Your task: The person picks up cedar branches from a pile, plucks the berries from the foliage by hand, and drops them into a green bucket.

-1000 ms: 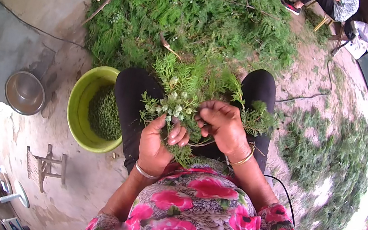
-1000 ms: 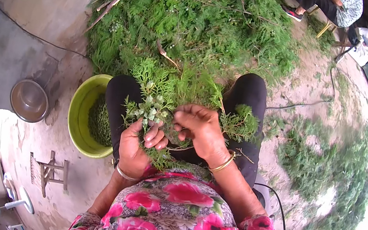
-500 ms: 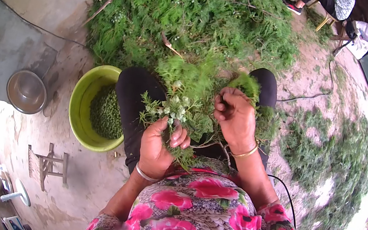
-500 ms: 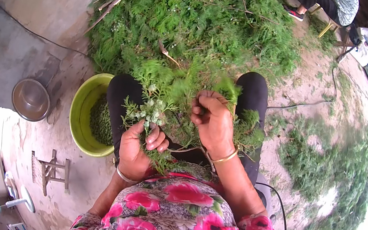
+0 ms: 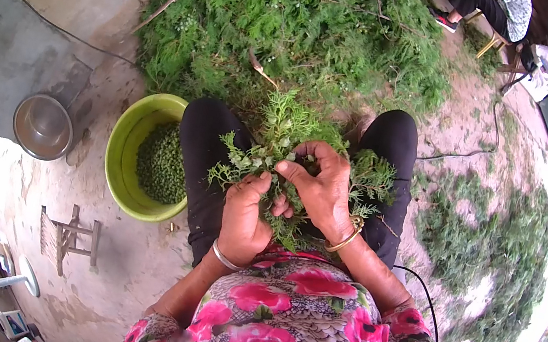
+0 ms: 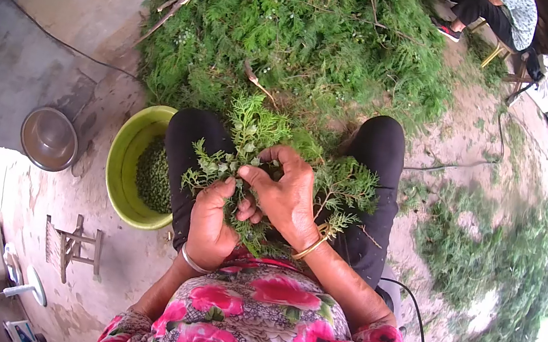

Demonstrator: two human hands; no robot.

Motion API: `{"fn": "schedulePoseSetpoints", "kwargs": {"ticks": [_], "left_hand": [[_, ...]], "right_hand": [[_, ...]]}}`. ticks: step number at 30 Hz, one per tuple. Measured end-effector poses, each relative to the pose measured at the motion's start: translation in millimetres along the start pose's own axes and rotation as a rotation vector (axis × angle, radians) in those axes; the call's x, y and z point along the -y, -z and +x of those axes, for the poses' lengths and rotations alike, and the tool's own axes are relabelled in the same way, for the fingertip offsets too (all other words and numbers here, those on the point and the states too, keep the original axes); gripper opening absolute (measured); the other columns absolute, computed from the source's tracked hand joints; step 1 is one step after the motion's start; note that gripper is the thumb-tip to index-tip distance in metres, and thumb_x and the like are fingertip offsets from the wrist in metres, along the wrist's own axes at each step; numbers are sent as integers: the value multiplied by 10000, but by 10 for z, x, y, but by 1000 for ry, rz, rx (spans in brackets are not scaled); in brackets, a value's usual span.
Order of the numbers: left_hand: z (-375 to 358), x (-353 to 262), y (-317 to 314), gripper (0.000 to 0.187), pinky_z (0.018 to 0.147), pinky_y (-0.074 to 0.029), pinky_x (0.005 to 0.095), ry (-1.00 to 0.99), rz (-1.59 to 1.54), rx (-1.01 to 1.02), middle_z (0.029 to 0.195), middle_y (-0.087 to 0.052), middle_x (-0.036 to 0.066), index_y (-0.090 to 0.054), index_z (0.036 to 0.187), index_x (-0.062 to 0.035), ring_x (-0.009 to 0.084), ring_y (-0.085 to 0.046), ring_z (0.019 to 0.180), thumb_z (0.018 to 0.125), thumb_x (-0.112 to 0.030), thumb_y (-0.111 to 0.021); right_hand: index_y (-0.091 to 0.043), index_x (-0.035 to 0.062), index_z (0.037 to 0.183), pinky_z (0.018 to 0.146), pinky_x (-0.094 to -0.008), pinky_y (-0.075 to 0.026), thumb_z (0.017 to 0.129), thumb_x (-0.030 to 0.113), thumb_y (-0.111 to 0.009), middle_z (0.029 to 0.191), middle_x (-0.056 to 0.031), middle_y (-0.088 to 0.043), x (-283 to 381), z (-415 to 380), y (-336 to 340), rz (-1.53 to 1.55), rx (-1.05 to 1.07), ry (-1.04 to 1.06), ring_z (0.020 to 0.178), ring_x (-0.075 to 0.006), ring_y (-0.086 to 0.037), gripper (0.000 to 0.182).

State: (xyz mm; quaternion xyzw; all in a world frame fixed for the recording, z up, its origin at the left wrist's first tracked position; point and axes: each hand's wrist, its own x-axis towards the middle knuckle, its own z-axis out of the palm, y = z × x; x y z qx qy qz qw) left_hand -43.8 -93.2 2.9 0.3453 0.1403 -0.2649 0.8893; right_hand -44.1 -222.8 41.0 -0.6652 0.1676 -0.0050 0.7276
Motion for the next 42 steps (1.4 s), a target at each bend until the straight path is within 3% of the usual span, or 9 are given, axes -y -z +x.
{"fn": "schedulePoseSetpoints", "kwargs": {"ticks": [6, 9, 12, 17, 21, 30, 34, 36, 42], "left_hand": [[-50, -56, -21, 163, 612, -407, 352, 44, -51, 89, 658, -480, 73, -497, 850, -31, 164, -446, 583, 915, -178, -471], [-42, -79, 6, 184, 609, -377, 342, 89, -62, 173, 638, -461, 61, -493, 836, -32, 154, -422, 577, 915, -193, -451], [53, -47, 205, 195, 600, -352, 328, 143, -240, 203, 618, -451, 47, -497, 834, -36, 150, -398, 565, 910, -211, -453], [90, -20, 222, 200, 607, -342, 325, 145, -268, 183, 611, -462, 40, -513, 852, -50, 154, -399, 566, 903, -238, -468], [107, -11, 171, 210, 624, -357, 332, 151, -249, 158, 628, -474, 44, -521, 877, -45, 158, -423, 586, 909, -246, -467], [76, -16, 30, 253, 635, -350, 276, 138, -80, 122, 636, -432, -14, -535, 949, -44, 100, -380, 563, 927, -270, -423], [115, -31, 168, 201, 634, -361, 327, 161, -160, 246, 639, -466, 43, -513, 899, -33, 142, -409, 589, 912, -222, -447], [128, -11, 209, 199, 626, -354, 323, 156, -292, 235, 636, -462, 42, -512, 901, -33, 140, -401, 588, 909, -223, -452], [106, 4, 86, 152, 672, -404, 372, 115, -233, 71, 669, -482, 55, -514, 888, -35, 169, -431, 605, 908, -185, -498]], "right_hand": [[-575, -59, 819, 355, -217, -367, 795, 2, -640, 624, -53, -560, -214, 157, 167, 190, 153, 12, 427, -82, -476, 92], [-597, -46, 826, 387, -204, -320, 814, 23, -625, 642, -50, -532, -221, 166, 239, 648, 186, -218, 508, -84, -453, 75], [-557, -35, 877, 409, -205, -312, 839, 54, -533, 669, -76, -520, -210, 272, 473, 871, 271, -185, 527, -124, -437, 100], [-542, -44, 938, 441, -226, -367, 801, 84, -405, 758, -124, -555, -174, 110, 489, 753, 175, -342, 614, -173, -508, 232], [-599, -59, 816, 399, -192, -349, 831, 72, -652, 654, -65, -577, -366, 1, 309, 548, 196, -298, 520, -99, -520, 142], [-570, -80, 807, 408, -264, -501, 860, 62, -596, 661, -138, -627, -314, 67, 123, 406, 239, -214, 496, -198, -619, 153], [-563, -53, 838, 399, -196, -385, 883, 83, -553, 630, -96, -554, -449, 122, 213, 581, 215, -288, 498, -138, -526, 143], [-570, -49, 858, 406, -180, -319, 875, 75, -542, 672, -80, -544, -449, 137, 290, 1096, 108, -407, 536, -113, -480, 128], [-602, -42, 884, 394, -184, -307, 839, 51, -594, 664, -61, -572, -325, 4, 266, 653, 141, -232, 499, -81, -467, 103]]}}
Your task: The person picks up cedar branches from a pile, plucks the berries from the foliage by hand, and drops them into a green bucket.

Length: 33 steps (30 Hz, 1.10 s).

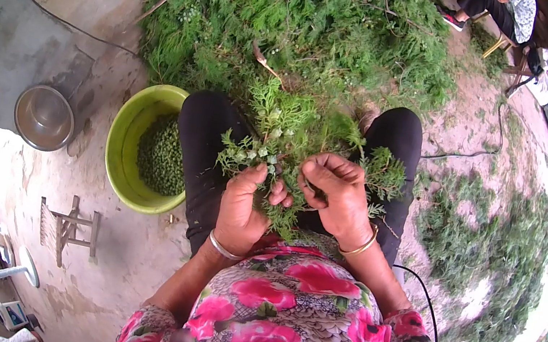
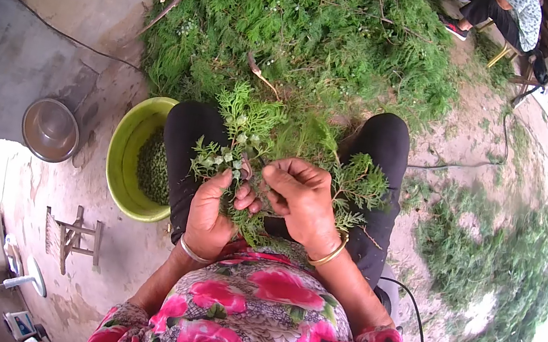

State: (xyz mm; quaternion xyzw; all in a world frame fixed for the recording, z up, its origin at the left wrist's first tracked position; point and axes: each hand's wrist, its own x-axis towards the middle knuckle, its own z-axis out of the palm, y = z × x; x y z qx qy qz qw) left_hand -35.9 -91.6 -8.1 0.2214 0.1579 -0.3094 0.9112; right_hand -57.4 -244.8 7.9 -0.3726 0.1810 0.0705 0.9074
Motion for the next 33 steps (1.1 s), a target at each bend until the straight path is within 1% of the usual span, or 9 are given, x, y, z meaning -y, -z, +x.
{"fn": "schedulePoseSetpoints", "kwargs": {"ticks": [6, 8, 12, 15, 17, 21, 23, 29, 33], "left_hand": [[-51, 16, -74, 100, 650, -440, 355, -166, 282, -47, 699, -533, 79, -554, 861, -6, 191, -511, 635, 864, -97, -514], [-92, -96, -13, 373, 755, -426, 365, -777, 1554, 228, 880, -585, 128, -569, 1050, 30, 273, -561, 805, 698, -89, -534], [-199, -81, -82, 529, 787, -422, 359, -711, 1552, 134, 968, -593, 183, -560, 1089, 55, 335, -568, 899, 576, -69, -522], [-186, -75, 9, 538, 794, -416, 380, -802, 1776, 116, 968, -598, 175, -566, 1088, 42, 331, -567, 901, 562, -68, -534], [-205, -78, 6, 441, 780, -420, 356, -904, 1995, 97, 922, -598, 149, -564, 1076, 49, 282, -582, 858, 647, -50, -547], [-154, -27, -3, 266, 721, -437, 321, -665, 1458, 199, 866, -589, 111, -558, 1054, 67, 198, -561, 749, 818, -38, -492], [-117, -27, -15, 243, 663, -448, 288, -231, 530, 155, 812, -559, 84, -547, 1044, 83, 133, -496, 675, 941, -61, -381], [-136, -3, -135, 258, 648, -462, 312, -213, 398, 28, 753, -530, 83, -539, 1074, 80, 136, -477, 661, 951, -116, -426], [-98, 11, -63, 244, 647, -479, 372, -220, 282, 14, 781, -559, 110, -570, 1044, 100, 186, -512, 648, 905, -96, -526]], "right_hand": [[-607, -61, 943, 428, -213, -463, 824, 47, -644, 680, -32, -612, -25, 37, -245, -626, -38, 308, 516, -72, -573, 165], [-599, -70, 955, 414, -215, -455, 824, 60, -646, 688, -49, -619, -57, 63, -256, -723, -40, 405, 508, -87, -590, 191], [-596, -70, 963, 419, -218, -445, 806, 59, -662, 724, -80, -625, -76, 74, -249, -850, -2, 389, 503, -86, -583, 214], [-590, -72, 939, 413, -215, -435, 807, 64, -663, 709, -74, -616, -113, 94, -255, -999, 17, 646, 487, -90, -576, 203], [-585, -69, 904, 402, -220, -422, 815, 52, -650, 691, -73, -607, -66, 42, -326, -763, -25, 331, 479, -87, -563, 164], [-590, -60, 888, 379, -228, -420, 835, 23, -615, 672, -62, -586, -42, 95, -204, -546, 75, 209, 462, -85, -523, 102], [-596, -58, 889, 372, -221, -406, 837, 28, -612, 653, -54, -569, -40, 111, -96, -389, 67, 129, 446, -85, -497, 102], [-538, -55, 1046, 411, -208, -352, 861, 26, -441, 712, -93, -551, 84, 59, -77, 120, 39, -100, 564, -121, -486, 224], [-556, -45, 1019, 435, -208, -357, 871, 36, -480, 747, -107, -575, 231, 6, -100, 241, 39, -133, 578, -127, -494, 185]]}}
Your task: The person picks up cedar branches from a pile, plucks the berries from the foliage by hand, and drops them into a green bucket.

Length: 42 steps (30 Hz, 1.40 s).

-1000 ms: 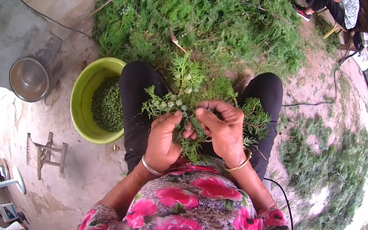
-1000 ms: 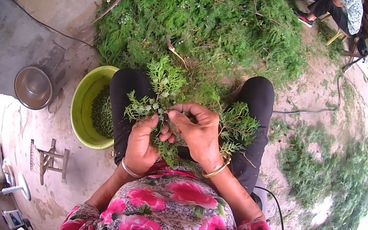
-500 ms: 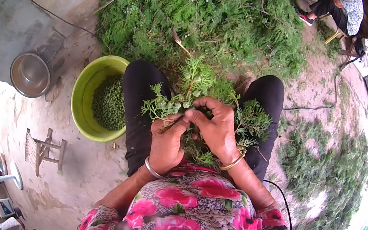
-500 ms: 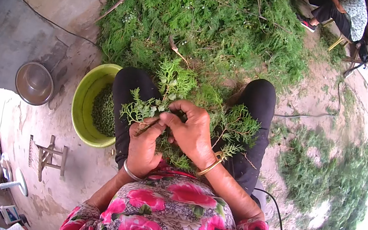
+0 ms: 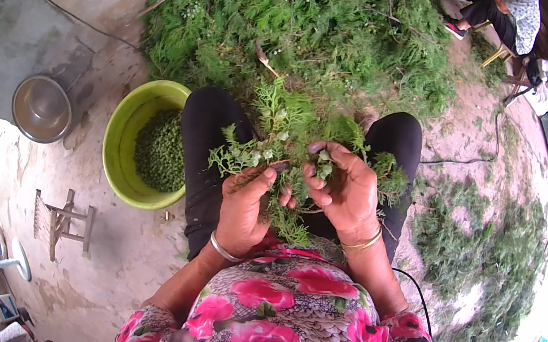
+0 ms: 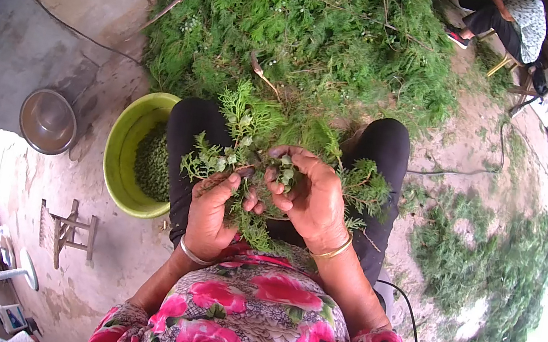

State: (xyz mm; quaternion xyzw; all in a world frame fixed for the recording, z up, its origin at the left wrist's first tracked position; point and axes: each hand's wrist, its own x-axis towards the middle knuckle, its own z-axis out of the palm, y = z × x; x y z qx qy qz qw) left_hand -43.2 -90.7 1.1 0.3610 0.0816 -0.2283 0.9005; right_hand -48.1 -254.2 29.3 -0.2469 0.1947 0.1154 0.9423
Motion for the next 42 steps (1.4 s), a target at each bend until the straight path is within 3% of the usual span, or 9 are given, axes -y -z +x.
{"fn": "schedulePoseSetpoints", "kwargs": {"ticks": [4, 13, 17, 20, 25, 28, 30, 33, 42], "left_hand": [[-12, -7, -41, 215, 629, -483, 356, -45, 51, -25, 754, -543, 97, -581, 996, 83, 178, -509, 635, 913, -106, -522], [-20, -12, -35, 230, 606, -480, 295, -95, 306, 26, 716, -531, 61, -556, 930, 34, 113, -483, 625, 962, -168, -450], [-31, -20, 6, 211, 628, -459, 300, -95, 353, 110, 689, -555, 59, -567, 906, 33, 121, -506, 629, 943, -147, -463], [-112, -106, -82, 188, 750, -368, 290, -596, 1284, 133, 721, -595, 43, -611, 914, -35, 194, -569, 693, 747, -115, -581], [-69, 7, 45, 174, 647, -426, 286, -228, 762, 117, 864, -598, 71, -622, 893, -4, 199, -584, 707, 726, -52, -609], [-82, -42, -38, 166, 617, -452, 277, -218, 583, 58, 845, -565, 64, -605, 951, 23, 171, -553, 671, 790, -16, -588], [-75, -66, 47, 180, 645, -467, 276, -335, 830, 246, 792, -518, 42, -580, 1024, 43, 132, -510, 646, 857, -16, -552], [-84, -35, 47, 213, 656, -474, 291, -280, 621, 210, 779, -493, 36, -556, 1071, 53, 121, -487, 644, 876, -32, -542], [-31, 0, -9, 135, 577, -475, 296, -167, 467, 125, 749, -524, 75, -581, 935, 63, 140, -495, 595, 913, -52, -514]], "right_hand": [[-610, -13, 947, 452, -219, -365, 866, 96, -609, 771, -92, -600, -99, 19, 91, -175, 22, 176, 631, -130, -525, 136], [-592, -12, 871, 441, -231, -351, 841, 77, -611, 743, -78, -588, -134, 15, -42, -127, -157, 61, 577, -119, -501, 96], [-625, -15, 829, 445, -218, -367, 778, 60, -676, 684, -56, -600, -151, 7, -176, -715, -67, 368, 532, -88, -498, 105], [-656, -24, 906, 588, -247, -497, 686, 37, -749, 793, -82, -653, -199, 14, -284, -1116, -41, 561, 675, -101, -608, 246], [-650, -30, 885, 579, -260, -493, 722, 61, -725, 784, -109, -649, -203, 61, -285, -1334, -9, 519, 651, -127, -613, 200], [-610, -65, 835, 354, -238, -402, 840, 43, -604, 686, -85, -597, -208, 87, -242, -1142, 62, 619, 429, -99, -537, 108], [-614, -55, 808, 361, -214, -328, 859, 77, -578, 653, -72, -581, -103, 113, -171, -449, -46, 256, 414, -73, -443, 146], [-620, -45, 805, 397, -192, -299, 866, 113, -580, 650, -68, -569, 6, 99, -185, -219, -71, 220, 481, -83, -439, 174], [-646, -62, 876, 575, -225, -457, 742, 142, -745, 727, -67, -637, -153, 161, -102, -896, -201, 480, 654, -74, -535, 263]]}}
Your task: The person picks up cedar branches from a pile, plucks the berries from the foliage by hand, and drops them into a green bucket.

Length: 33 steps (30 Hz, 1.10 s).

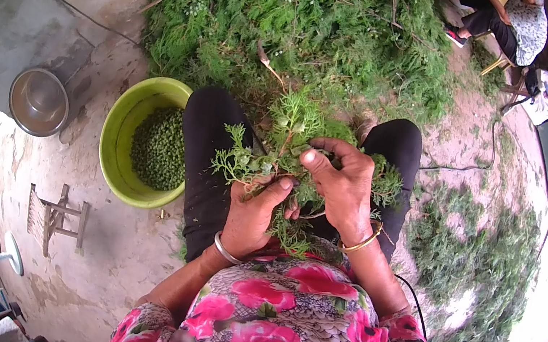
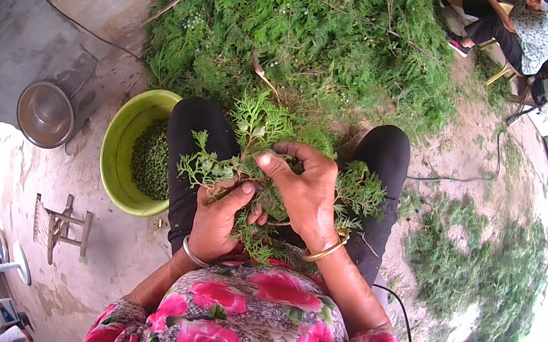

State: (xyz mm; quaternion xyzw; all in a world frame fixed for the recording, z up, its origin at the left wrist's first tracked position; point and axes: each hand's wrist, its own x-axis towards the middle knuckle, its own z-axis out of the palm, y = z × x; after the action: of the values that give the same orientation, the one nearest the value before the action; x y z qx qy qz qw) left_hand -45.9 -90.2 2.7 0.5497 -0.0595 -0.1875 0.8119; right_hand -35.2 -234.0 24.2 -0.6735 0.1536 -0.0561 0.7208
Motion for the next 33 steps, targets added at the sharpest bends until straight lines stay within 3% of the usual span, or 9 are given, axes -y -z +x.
{"fn": "schedulePoseSetpoints", "kwargs": {"ticks": [5, 10, 12, 14, 16, 17, 21, 25, 33], "left_hand": [[-21, 26, -32, 132, 585, -476, 320, 99, -243, -69, 806, -530, 73, -562, 992, 54, 155, -489, 600, 911, -41, -518], [-64, 4, -4, 126, 614, -472, 346, -72, 139, 27, 852, -516, 87, -546, 1009, 42, 162, -472, 592, 888, 16, -523], [-66, -69, -12, 116, 612, -469, 347, -31, 119, 25, 823, -511, 89, -546, 994, 48, 160, -466, 588, 890, 5, -521], [-62, -82, -16, 110, 610, -466, 348, 9, 98, 25, 795, -507, 91, -546, 980, 55, 157, -460, 585, 893, -6, -519], [-53, -63, -16, 110, 552, -454, 317, 170, -336, -1, 754, -549, 64, -561, 909, 62, 137, -482, 557, 899, -46, -538], [-62, -70, 1, 110, 552, -454, 317, 167, -339, -4, 754, -549, 64, -561, 909, 62, 137, -482, 557, 899, -46, -538], [-83, -81, 67, 171, 603, -434, 322, 216, -386, -121, 693, -482, 78, -538, 947, 65, 126, -425, 575, 934, -96, -483], [-19, -3, 87, 189, 603, -444, 311, 10, -72, 6, 671, -471, 54, -534, 915, 48, 113, -423, 581, 939, -134, -491], [58, 202, 229, 116, 567, -476, 315, 330, -568, -235, 709, -528, 47, -563, 932, -5, 147, -508, 577, 859, -90, -595]], "right_hand": [[-631, -61, 825, 570, -262, -460, 714, 166, -767, 688, -75, -627, 38, 60, -68, -191, 26, 54, 635, -87, -538, 286], [-619, -47, 763, 479, -228, -411, 739, 108, -735, 661, -61, -616, -5, 108, -61, -124, 17, 75, 571, -66, -515, 194], [-621, -20, 749, 415, -187, -334, 759, 56, -699, 660, -52, -603, 1, 125, 24, 348, 132, -178, 532, -47, -483, 109], [-617, -7, 757, 399, -176, -298, 770, 47, -681, 658, -52, -593, -14, 108, 38, 448, 109, -255, 504, -45, -454, 85], [-588, 23, 801, 379, -160, -254, 809, 60, -632, 667, -39, -550, -69, 129, 92, 651, 39, -411, 481, -47, -404, 58], [-556, 49, 825, 370, -163, -262, 827, 79, -609, 665, -21, -500, -151, 221, 242, 895, 77, -503, 497, -58, -403, 61], [-509, 17, 827, 368, -168, -283, 852, 117, -566, 749, -71, -481, -110, 340, 614, 1233, 34, -524, 563, -83, -429, 117], [-499, -46, 844, 420, -235, -354, 822, 79, -489, 818, -174, -504, 188, 259, 424, 1187, 68, -520, 628, -177, -465, 127], [-511, -107, 1075, 723, -329, -480, 826, 74, -451, 979, -249, -580, 698, 330, -496, 863, 265, -399, 857, -288, -574, 313]]}}
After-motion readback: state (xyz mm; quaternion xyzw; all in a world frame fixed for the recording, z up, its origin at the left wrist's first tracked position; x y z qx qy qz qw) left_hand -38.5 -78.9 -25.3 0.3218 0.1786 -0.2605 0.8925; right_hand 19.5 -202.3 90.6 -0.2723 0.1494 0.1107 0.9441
